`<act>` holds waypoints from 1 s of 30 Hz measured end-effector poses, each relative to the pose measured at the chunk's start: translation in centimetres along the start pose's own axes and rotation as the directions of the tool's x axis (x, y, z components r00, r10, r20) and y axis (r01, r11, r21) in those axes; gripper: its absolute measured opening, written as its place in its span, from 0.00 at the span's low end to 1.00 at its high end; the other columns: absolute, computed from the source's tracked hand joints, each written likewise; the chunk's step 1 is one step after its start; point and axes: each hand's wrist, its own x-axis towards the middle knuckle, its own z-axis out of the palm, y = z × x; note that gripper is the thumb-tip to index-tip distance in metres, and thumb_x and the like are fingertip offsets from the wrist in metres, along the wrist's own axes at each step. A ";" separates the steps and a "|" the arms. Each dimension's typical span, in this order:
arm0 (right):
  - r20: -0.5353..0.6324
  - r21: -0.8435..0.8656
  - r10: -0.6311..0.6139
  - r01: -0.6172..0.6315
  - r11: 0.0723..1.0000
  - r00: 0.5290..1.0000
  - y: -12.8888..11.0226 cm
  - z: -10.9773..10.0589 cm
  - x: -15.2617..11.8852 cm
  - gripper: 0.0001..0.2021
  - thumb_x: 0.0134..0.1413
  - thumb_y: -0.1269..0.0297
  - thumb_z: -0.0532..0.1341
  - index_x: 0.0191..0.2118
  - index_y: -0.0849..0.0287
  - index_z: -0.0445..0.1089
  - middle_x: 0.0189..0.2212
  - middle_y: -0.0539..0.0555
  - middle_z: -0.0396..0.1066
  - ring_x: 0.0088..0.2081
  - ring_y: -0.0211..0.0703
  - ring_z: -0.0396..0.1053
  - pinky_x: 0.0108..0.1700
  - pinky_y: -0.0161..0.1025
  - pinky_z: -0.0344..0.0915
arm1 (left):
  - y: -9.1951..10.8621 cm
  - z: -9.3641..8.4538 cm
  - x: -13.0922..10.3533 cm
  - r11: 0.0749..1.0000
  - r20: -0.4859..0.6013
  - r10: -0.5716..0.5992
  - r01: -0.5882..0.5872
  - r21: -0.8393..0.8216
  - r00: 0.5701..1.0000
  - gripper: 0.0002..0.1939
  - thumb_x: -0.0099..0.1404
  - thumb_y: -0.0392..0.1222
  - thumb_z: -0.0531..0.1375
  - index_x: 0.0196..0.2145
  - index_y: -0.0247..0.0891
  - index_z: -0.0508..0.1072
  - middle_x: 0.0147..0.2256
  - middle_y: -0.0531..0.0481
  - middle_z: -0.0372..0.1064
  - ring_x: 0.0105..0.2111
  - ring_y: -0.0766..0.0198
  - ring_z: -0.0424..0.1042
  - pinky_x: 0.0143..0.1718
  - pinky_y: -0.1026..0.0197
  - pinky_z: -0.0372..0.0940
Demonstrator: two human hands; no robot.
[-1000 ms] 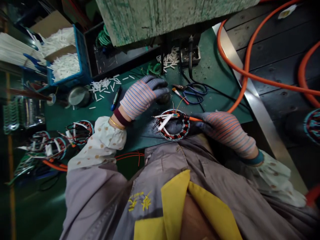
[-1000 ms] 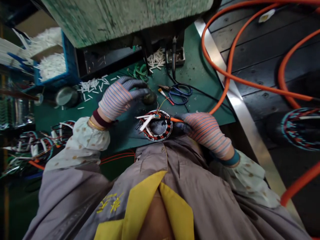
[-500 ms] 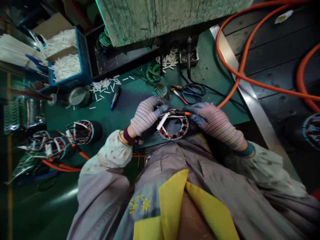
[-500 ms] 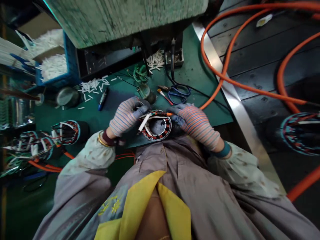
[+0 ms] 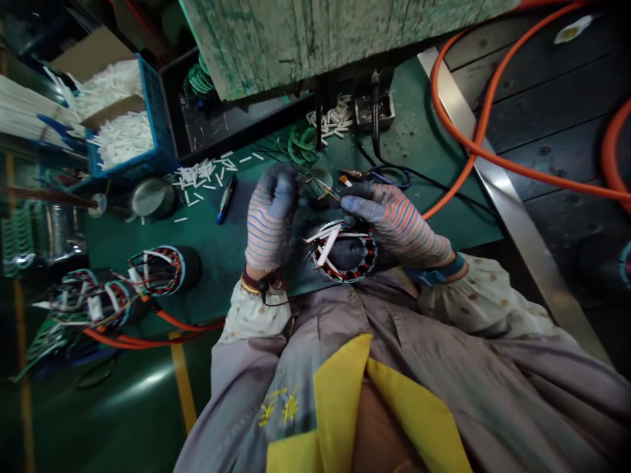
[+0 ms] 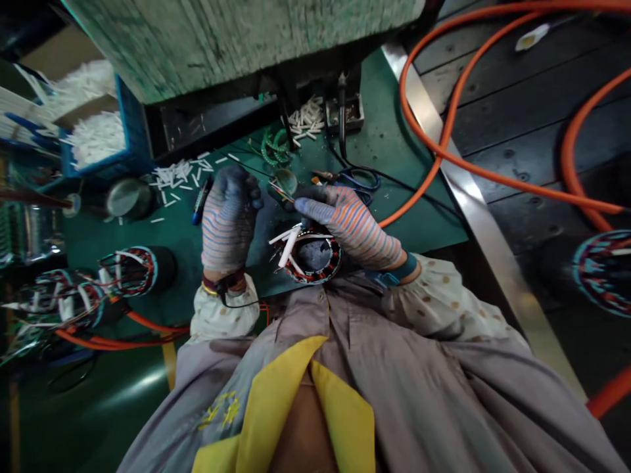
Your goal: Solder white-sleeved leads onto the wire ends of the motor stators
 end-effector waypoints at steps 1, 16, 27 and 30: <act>-0.010 0.008 0.001 -0.001 1.000 1.000 -0.1 0.2 0.0 0.24 0.52 0.44 0.79 0.30 0.59 0.73 0.23 0.46 0.64 0.28 0.34 0.60 0.32 0.33 0.64 | 0.5 0.1 -0.3 0.999 -0.021 0.014 -0.015 -0.032 1.000 0.28 0.81 0.73 0.53 0.54 0.48 0.77 0.45 0.49 0.79 0.46 0.57 0.83 0.48 0.52 0.80; 0.030 -0.019 0.008 -0.007 1.000 1.000 -0.4 0.6 0.3 0.23 0.57 0.39 0.75 0.38 0.58 0.79 0.29 0.52 0.74 0.37 0.45 0.74 0.41 0.41 0.76 | 4.4 -0.3 -1.2 0.962 0.034 -0.176 0.164 0.218 0.984 0.23 0.82 0.66 0.56 0.59 0.47 0.72 0.46 0.46 0.82 0.50 0.51 0.85 0.45 0.54 0.82; 0.146 -0.043 -0.067 0.074 0.996 0.987 1.2 -0.8 0.7 0.30 0.57 0.33 0.73 0.47 0.57 0.83 0.42 0.56 0.82 0.48 0.50 0.79 0.53 0.45 0.79 | 4.7 -0.5 -0.3 0.967 0.130 -0.132 0.099 0.236 0.983 0.18 0.82 0.62 0.59 0.53 0.46 0.75 0.47 0.46 0.82 0.49 0.53 0.83 0.48 0.51 0.80; 0.202 -0.266 -0.184 0.235 0.935 0.962 1.8 -3.4 -0.1 0.33 0.64 0.30 0.66 0.54 0.57 0.83 0.50 0.59 0.82 0.54 0.53 0.79 0.60 0.49 0.77 | 4.8 0.2 0.2 0.960 0.238 -0.071 0.001 0.280 0.969 0.16 0.80 0.60 0.63 0.48 0.45 0.76 0.42 0.48 0.81 0.45 0.54 0.82 0.48 0.52 0.78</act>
